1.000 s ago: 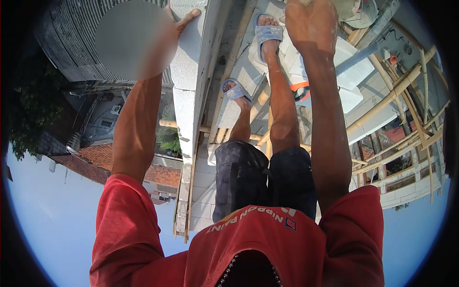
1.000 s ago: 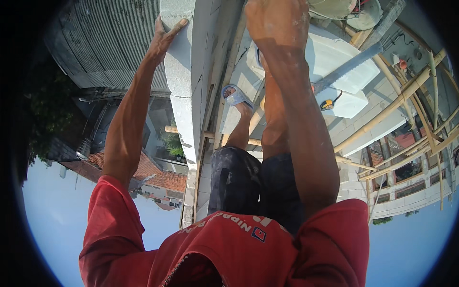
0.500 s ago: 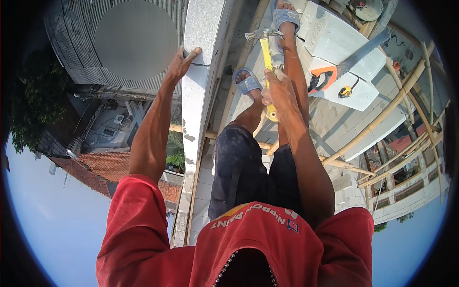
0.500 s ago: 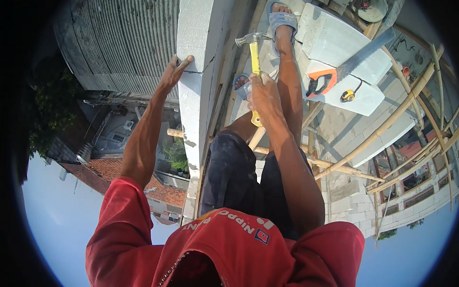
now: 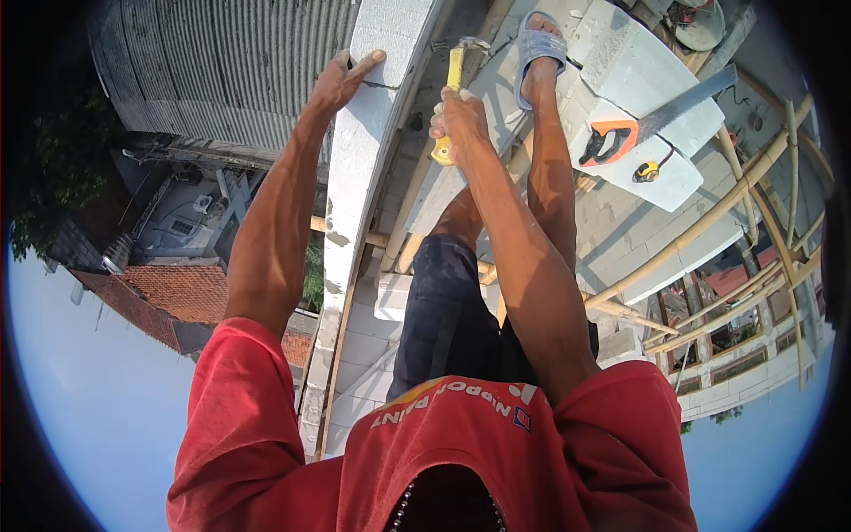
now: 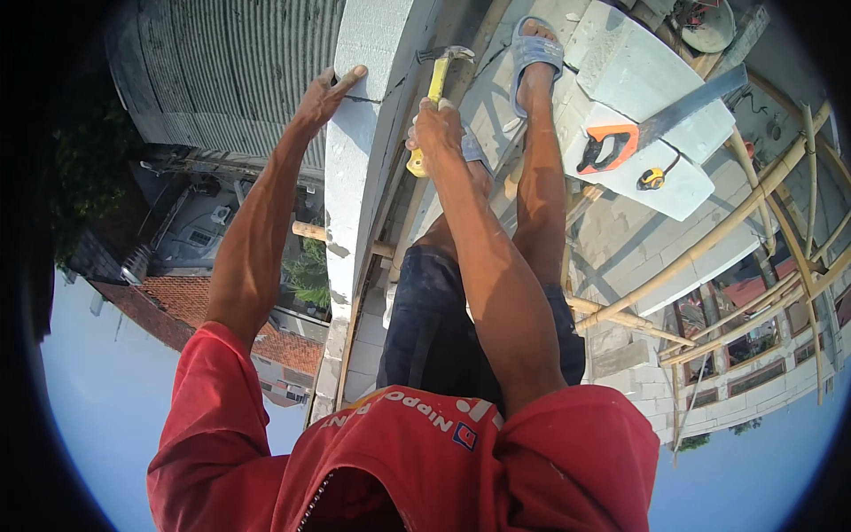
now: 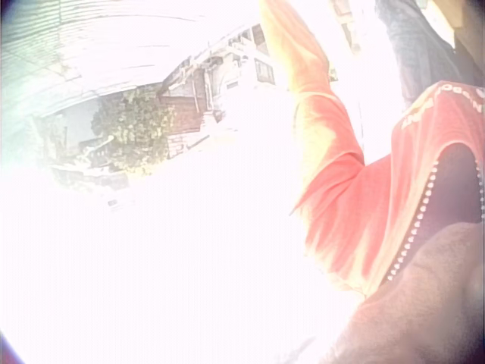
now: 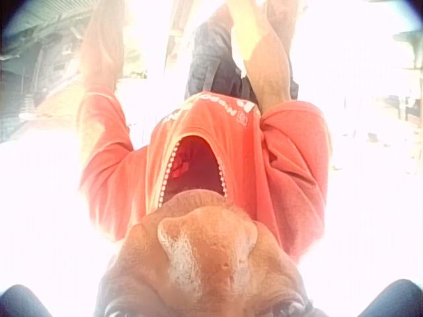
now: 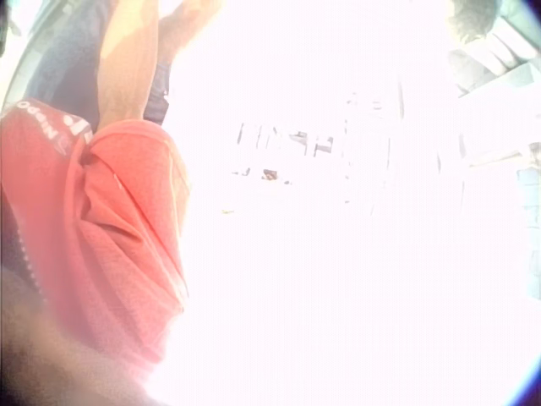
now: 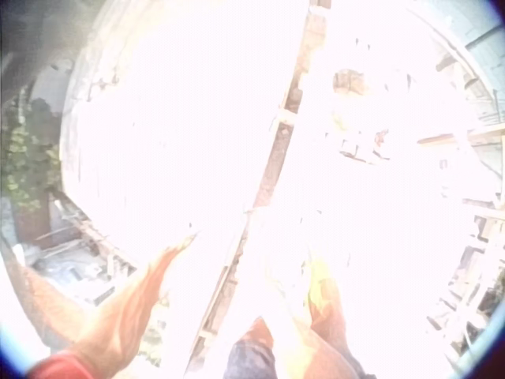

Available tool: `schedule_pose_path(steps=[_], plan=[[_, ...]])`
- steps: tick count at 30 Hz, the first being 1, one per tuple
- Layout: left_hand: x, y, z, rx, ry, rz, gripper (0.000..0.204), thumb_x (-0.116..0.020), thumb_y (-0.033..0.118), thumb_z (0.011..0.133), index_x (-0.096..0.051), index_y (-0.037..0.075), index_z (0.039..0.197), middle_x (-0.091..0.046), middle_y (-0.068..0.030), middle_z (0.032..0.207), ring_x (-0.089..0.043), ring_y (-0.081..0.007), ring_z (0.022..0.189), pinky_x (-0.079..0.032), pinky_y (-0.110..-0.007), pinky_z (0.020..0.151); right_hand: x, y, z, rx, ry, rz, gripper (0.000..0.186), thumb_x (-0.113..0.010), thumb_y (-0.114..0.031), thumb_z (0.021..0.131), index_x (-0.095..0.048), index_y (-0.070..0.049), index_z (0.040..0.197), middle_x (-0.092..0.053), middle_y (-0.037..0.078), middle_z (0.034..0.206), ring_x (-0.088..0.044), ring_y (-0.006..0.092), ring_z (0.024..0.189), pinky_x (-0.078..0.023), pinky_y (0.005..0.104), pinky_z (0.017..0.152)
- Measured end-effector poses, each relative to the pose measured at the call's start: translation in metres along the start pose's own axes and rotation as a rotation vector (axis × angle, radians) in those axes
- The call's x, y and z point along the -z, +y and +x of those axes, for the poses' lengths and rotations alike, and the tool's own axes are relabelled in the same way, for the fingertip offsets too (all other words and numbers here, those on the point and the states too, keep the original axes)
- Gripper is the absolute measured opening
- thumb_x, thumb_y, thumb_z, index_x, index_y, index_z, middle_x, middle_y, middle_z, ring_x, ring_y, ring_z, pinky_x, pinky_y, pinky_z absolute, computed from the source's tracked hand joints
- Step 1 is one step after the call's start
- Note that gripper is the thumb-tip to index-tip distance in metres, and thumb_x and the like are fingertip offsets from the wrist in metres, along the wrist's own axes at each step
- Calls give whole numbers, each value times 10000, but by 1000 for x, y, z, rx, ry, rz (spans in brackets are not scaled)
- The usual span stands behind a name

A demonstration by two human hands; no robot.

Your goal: The person applies mortar to a wall using a trowel, positions a lightweight concrete block, and uses a hammer to align it.

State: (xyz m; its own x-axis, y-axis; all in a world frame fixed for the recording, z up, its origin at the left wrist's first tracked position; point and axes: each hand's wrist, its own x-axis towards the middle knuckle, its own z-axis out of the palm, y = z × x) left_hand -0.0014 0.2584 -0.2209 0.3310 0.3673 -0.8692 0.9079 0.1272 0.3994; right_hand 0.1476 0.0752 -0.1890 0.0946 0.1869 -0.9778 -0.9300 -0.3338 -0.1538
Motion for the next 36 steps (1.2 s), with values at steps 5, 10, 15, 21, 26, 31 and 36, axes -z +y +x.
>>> schedule_pose_path(steps=[5,10,15,21,26,31,36], plan=[[-8,14,-9,-55,44,-82,948,-646,777,789,-572,-120,1086,-621,-239,884,-666,-338,898,-556,-479,777,11,13,6,-86,5,199,147,-548,-154,998,-471,-41,944,-457,62,730,-422,121,504,-344,271,425],[-20,9,-11,-97,194,-82,936,-645,769,797,-571,-110,1109,-622,-219,896,-647,-306,875,-546,-441,775,9,21,38,-170,15,161,130,-525,-181,996,-434,-120,926,-430,28,666,-423,137,478,-364,307,436],[-18,9,-5,-87,205,-129,817,-674,684,837,-602,-68,1148,-686,-199,944,-683,-259,843,-555,-387,755,-8,38,59,-138,58,195,95,-511,-89,997,-437,-57,946,-413,50,711,-406,130,504,-339,285,425],[-18,2,-1,-80,236,20,878,-622,752,825,-587,-77,1112,-669,-231,918,-674,-307,823,-541,-441,775,0,25,59,-199,-5,124,116,-537,-97,998,-442,-47,955,-424,59,720,-408,127,500,-352,290,421],[-22,-10,8,-70,250,-18,905,-620,745,826,-566,-82,1189,-661,-273,1017,-681,-350,919,-536,-445,834,27,22,46,-97,29,-183,176,-531,-205,1002,-500,-49,928,-506,91,724,-494,161,503,-403,327,424],[-31,-9,-13,-183,388,-134,824,-598,650,894,-517,-20,1367,-633,-269,1216,-621,-366,1129,-477,-420,973,67,3,-7,167,259,-1056,477,-458,-399,1015,-613,41,1113,-663,276,961,-688,385,775,-543,464,669],[-27,-30,-4,-327,393,-244,647,-531,488,987,-505,2,1413,-594,-243,1344,-547,-349,1279,-393,-388,1082,121,-5,-10,384,288,-1032,371,-509,-393,1024,-567,-27,1045,-512,38,663,-527,160,492,-418,316,404]])
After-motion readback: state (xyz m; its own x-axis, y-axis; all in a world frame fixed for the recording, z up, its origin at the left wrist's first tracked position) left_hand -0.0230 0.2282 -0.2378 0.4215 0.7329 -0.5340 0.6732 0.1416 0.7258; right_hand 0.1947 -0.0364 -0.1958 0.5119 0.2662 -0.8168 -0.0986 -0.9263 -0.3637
